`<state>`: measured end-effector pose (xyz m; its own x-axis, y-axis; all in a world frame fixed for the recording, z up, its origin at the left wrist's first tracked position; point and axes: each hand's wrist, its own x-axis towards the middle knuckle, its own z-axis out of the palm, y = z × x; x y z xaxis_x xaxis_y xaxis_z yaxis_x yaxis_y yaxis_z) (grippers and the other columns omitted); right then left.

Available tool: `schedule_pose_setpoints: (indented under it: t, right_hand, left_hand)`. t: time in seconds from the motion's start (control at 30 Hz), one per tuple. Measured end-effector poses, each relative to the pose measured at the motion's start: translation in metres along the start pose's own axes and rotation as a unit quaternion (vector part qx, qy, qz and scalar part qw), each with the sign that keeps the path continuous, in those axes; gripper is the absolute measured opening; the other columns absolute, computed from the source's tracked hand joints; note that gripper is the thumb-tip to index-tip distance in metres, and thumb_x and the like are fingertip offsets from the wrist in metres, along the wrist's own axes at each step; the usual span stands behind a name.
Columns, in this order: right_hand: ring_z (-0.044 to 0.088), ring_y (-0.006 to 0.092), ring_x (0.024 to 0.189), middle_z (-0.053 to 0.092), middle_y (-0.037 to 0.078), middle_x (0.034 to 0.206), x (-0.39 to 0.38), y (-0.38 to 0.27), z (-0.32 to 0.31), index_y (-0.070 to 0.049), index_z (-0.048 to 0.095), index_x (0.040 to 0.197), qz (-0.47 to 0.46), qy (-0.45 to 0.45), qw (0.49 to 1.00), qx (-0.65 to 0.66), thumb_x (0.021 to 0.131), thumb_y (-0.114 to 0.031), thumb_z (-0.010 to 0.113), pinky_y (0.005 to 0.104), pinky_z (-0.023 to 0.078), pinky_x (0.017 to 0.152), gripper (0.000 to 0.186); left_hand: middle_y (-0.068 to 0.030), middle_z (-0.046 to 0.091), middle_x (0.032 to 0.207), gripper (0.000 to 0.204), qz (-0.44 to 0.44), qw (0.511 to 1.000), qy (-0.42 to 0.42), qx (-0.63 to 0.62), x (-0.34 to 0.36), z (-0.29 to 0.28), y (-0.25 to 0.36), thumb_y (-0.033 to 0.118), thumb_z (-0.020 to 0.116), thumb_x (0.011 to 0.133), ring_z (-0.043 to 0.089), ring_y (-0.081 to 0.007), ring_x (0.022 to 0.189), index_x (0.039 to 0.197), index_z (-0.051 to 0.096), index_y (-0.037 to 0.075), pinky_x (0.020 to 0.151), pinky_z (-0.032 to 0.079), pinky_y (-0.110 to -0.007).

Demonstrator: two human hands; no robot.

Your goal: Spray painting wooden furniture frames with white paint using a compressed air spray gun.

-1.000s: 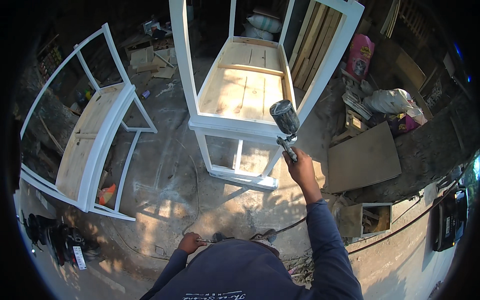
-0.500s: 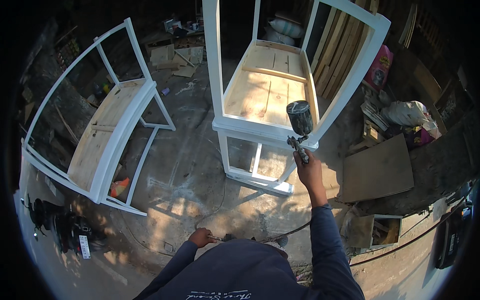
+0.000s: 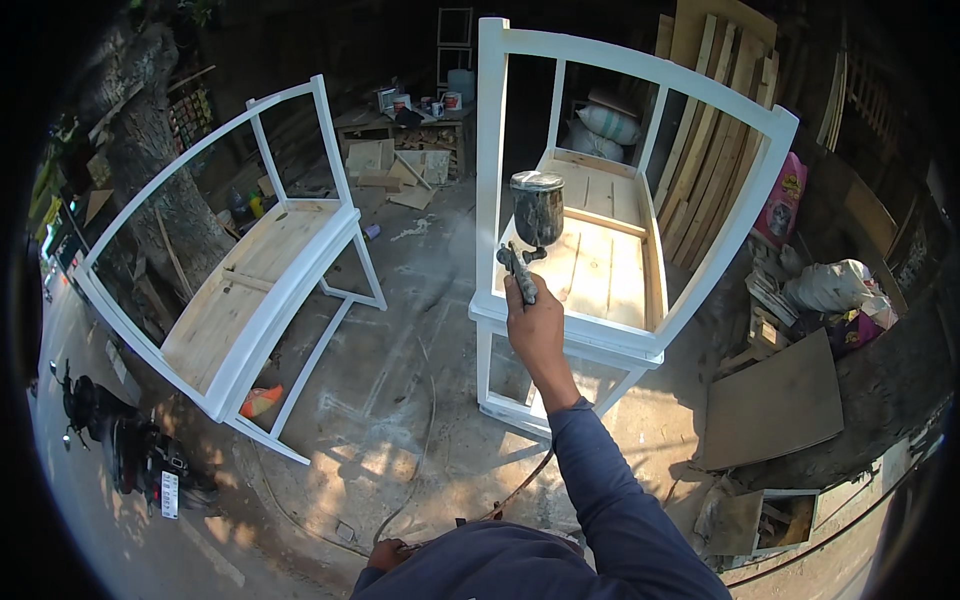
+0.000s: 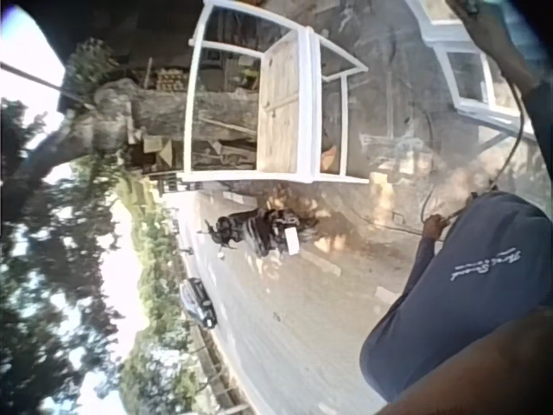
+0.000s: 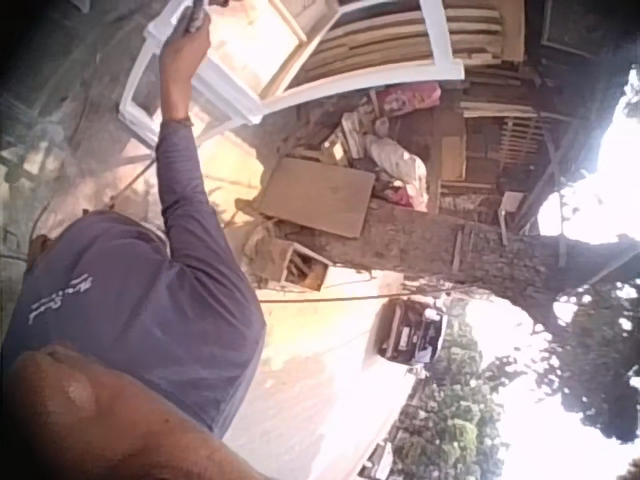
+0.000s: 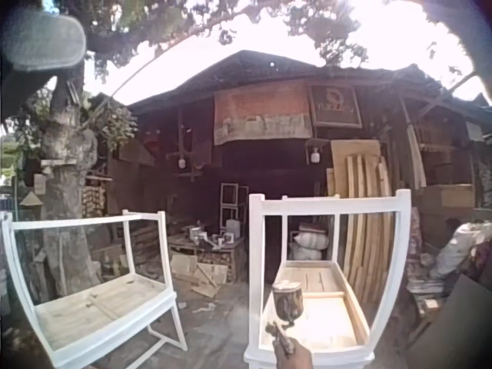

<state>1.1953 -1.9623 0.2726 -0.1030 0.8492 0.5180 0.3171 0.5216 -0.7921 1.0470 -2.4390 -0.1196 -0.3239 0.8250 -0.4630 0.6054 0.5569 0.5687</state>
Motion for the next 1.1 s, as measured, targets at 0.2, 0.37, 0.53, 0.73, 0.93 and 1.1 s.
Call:
schedule_pose_setpoints:
  t: [0.2, 0.37, 0.53, 0.73, 0.93, 1.1]
  right_hand:
    - [0.057, 0.0177, 0.063, 0.064, 0.012, 0.070, 0.062, -0.111, -0.040, 0.000, 0.068, 0.105, -0.048, 0.071, 0.993, 0.083, 0.102, -0.036, 0.065, 0.0345, 0.048, 0.064, 0.037]
    - [0.062, 0.0174, 0.067, 0.066, 0.010, 0.072, 0.116, -0.178, -0.068, 0.000, 0.070, 0.101, -0.136, 0.163, 0.975, 0.069, 0.101, -0.040, 0.064, 0.0347, 0.050, 0.066, 0.041]
    - [0.061, 0.0152, 0.065, 0.066, 0.006, 0.070, 0.142, -0.210, -0.090, 0.001, 0.069, 0.091, -0.151, 0.192, 0.964, 0.100, 0.102, -0.042, 0.063, 0.0329, 0.050, 0.064, 0.045]
    - [0.058, 0.0124, 0.054, 0.059, 0.004, 0.062, 0.117, -0.166, -0.090, 0.001, 0.068, 0.085, -0.086, 0.150, 0.984, 0.045, 0.100, -0.049, 0.064, 0.0291, 0.044, 0.051, 0.052]
    - [0.051, 0.0171, 0.061, 0.057, 0.008, 0.066, 0.029, -0.085, -0.082, 0.002, 0.068, 0.099, -0.029, 0.062, 0.997, 0.030, 0.101, -0.038, 0.065, 0.0343, 0.045, 0.060, 0.040]
    - [0.052, 0.0147, 0.058, 0.062, 0.007, 0.067, -0.047, -0.018, -0.084, 0.002, 0.070, 0.096, 0.072, 0.003, 0.997, 0.038, 0.101, -0.035, 0.066, 0.0319, 0.044, 0.056, 0.038]
  left_hand:
    - [-0.0216, 0.070, 0.091, 0.055, 0.056, 0.996, 0.010, -0.063, 0.023, -0.001, -0.001, 0.058, 0.074, 0.083, 0.067, -0.0400, 0.092, 0.095, 0.075, 0.005, 0.081, 0.052, -0.049]
    - [-0.0210, 0.070, 0.091, 0.050, 0.056, 0.992, 0.026, -0.109, 0.051, -0.032, 0.044, 0.054, 0.073, 0.086, 0.067, -0.0391, 0.089, 0.097, 0.075, 0.005, 0.079, 0.051, -0.047]
    - [-0.0191, 0.069, 0.087, 0.047, 0.057, 0.986, 0.056, -0.149, 0.055, -0.048, 0.076, 0.050, 0.074, 0.088, 0.066, -0.0352, 0.083, 0.096, 0.074, 0.004, 0.075, 0.050, -0.043]
    - [-0.0184, 0.068, 0.082, 0.048, 0.013, 0.992, 0.003, -0.125, 0.038, -0.041, 0.067, 0.052, 0.075, 0.086, 0.065, -0.0352, 0.079, 0.095, 0.074, 0.004, 0.075, 0.050, -0.044]
    - [-0.0174, 0.070, 0.082, 0.053, 0.042, 0.998, -0.036, -0.038, 0.029, -0.020, 0.024, 0.059, 0.075, 0.083, 0.069, -0.0363, 0.085, 0.096, 0.077, 0.008, 0.079, 0.053, -0.044]
    - [-0.0153, 0.073, 0.102, 0.052, -0.023, 0.995, -0.064, 0.073, 0.026, -0.004, -0.017, 0.060, 0.073, 0.084, 0.069, -0.0357, 0.100, 0.106, 0.077, 0.013, 0.086, 0.053, -0.050]
